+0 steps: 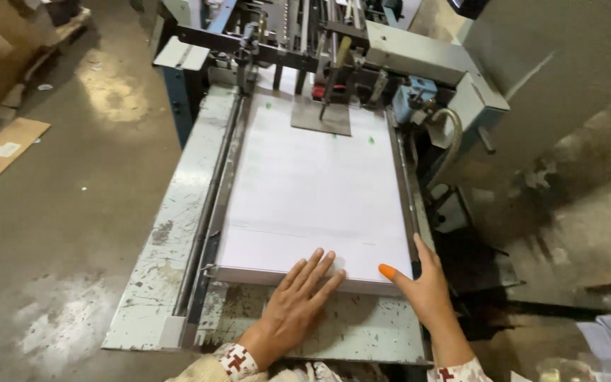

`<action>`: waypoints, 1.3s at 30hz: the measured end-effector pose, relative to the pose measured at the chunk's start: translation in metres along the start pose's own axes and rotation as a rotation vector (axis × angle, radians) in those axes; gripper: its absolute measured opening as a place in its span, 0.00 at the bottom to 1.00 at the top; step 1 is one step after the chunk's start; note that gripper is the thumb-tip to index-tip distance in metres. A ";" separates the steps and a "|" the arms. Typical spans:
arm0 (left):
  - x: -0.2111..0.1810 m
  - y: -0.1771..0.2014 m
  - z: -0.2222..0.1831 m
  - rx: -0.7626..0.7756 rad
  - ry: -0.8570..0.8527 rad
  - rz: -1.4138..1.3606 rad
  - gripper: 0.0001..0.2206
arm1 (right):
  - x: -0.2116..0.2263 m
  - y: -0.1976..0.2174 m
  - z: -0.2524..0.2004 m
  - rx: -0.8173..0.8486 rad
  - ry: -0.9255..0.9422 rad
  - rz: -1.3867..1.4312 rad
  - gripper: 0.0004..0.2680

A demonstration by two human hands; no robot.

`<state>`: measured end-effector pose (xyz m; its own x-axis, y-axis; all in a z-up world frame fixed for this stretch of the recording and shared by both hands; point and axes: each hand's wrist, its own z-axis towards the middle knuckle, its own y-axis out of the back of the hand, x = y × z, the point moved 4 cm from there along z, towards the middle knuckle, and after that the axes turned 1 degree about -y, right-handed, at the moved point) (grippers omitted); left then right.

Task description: The person repeatedly feeds a stack of white printed sheets into a printing machine, aligning them with both hands and guiding them through the feed mechanism. The person maintains the stack and ensures each sheet enters the machine in sequence.

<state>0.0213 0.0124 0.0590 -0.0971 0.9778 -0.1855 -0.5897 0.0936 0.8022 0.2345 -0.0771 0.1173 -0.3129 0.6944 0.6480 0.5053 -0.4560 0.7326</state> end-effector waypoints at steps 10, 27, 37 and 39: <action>0.003 -0.008 -0.003 -0.015 -0.006 0.045 0.38 | 0.020 0.005 -0.018 0.010 0.014 0.041 0.37; 0.004 -0.015 -0.003 -0.015 0.033 0.139 0.38 | 0.009 0.005 -0.010 0.037 0.063 0.037 0.37; 0.002 -0.007 -0.001 -0.048 0.012 0.040 0.36 | 0.013 0.004 -0.011 -0.024 0.075 0.007 0.38; 0.002 -0.010 -0.002 -0.066 0.012 0.036 0.36 | 0.013 0.004 -0.011 -0.027 0.081 -0.003 0.38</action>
<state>0.0256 0.0129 0.0495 -0.1285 0.9780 -0.1641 -0.6368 0.0454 0.7697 0.2238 -0.0765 0.1312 -0.3789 0.6488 0.6599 0.4831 -0.4696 0.7390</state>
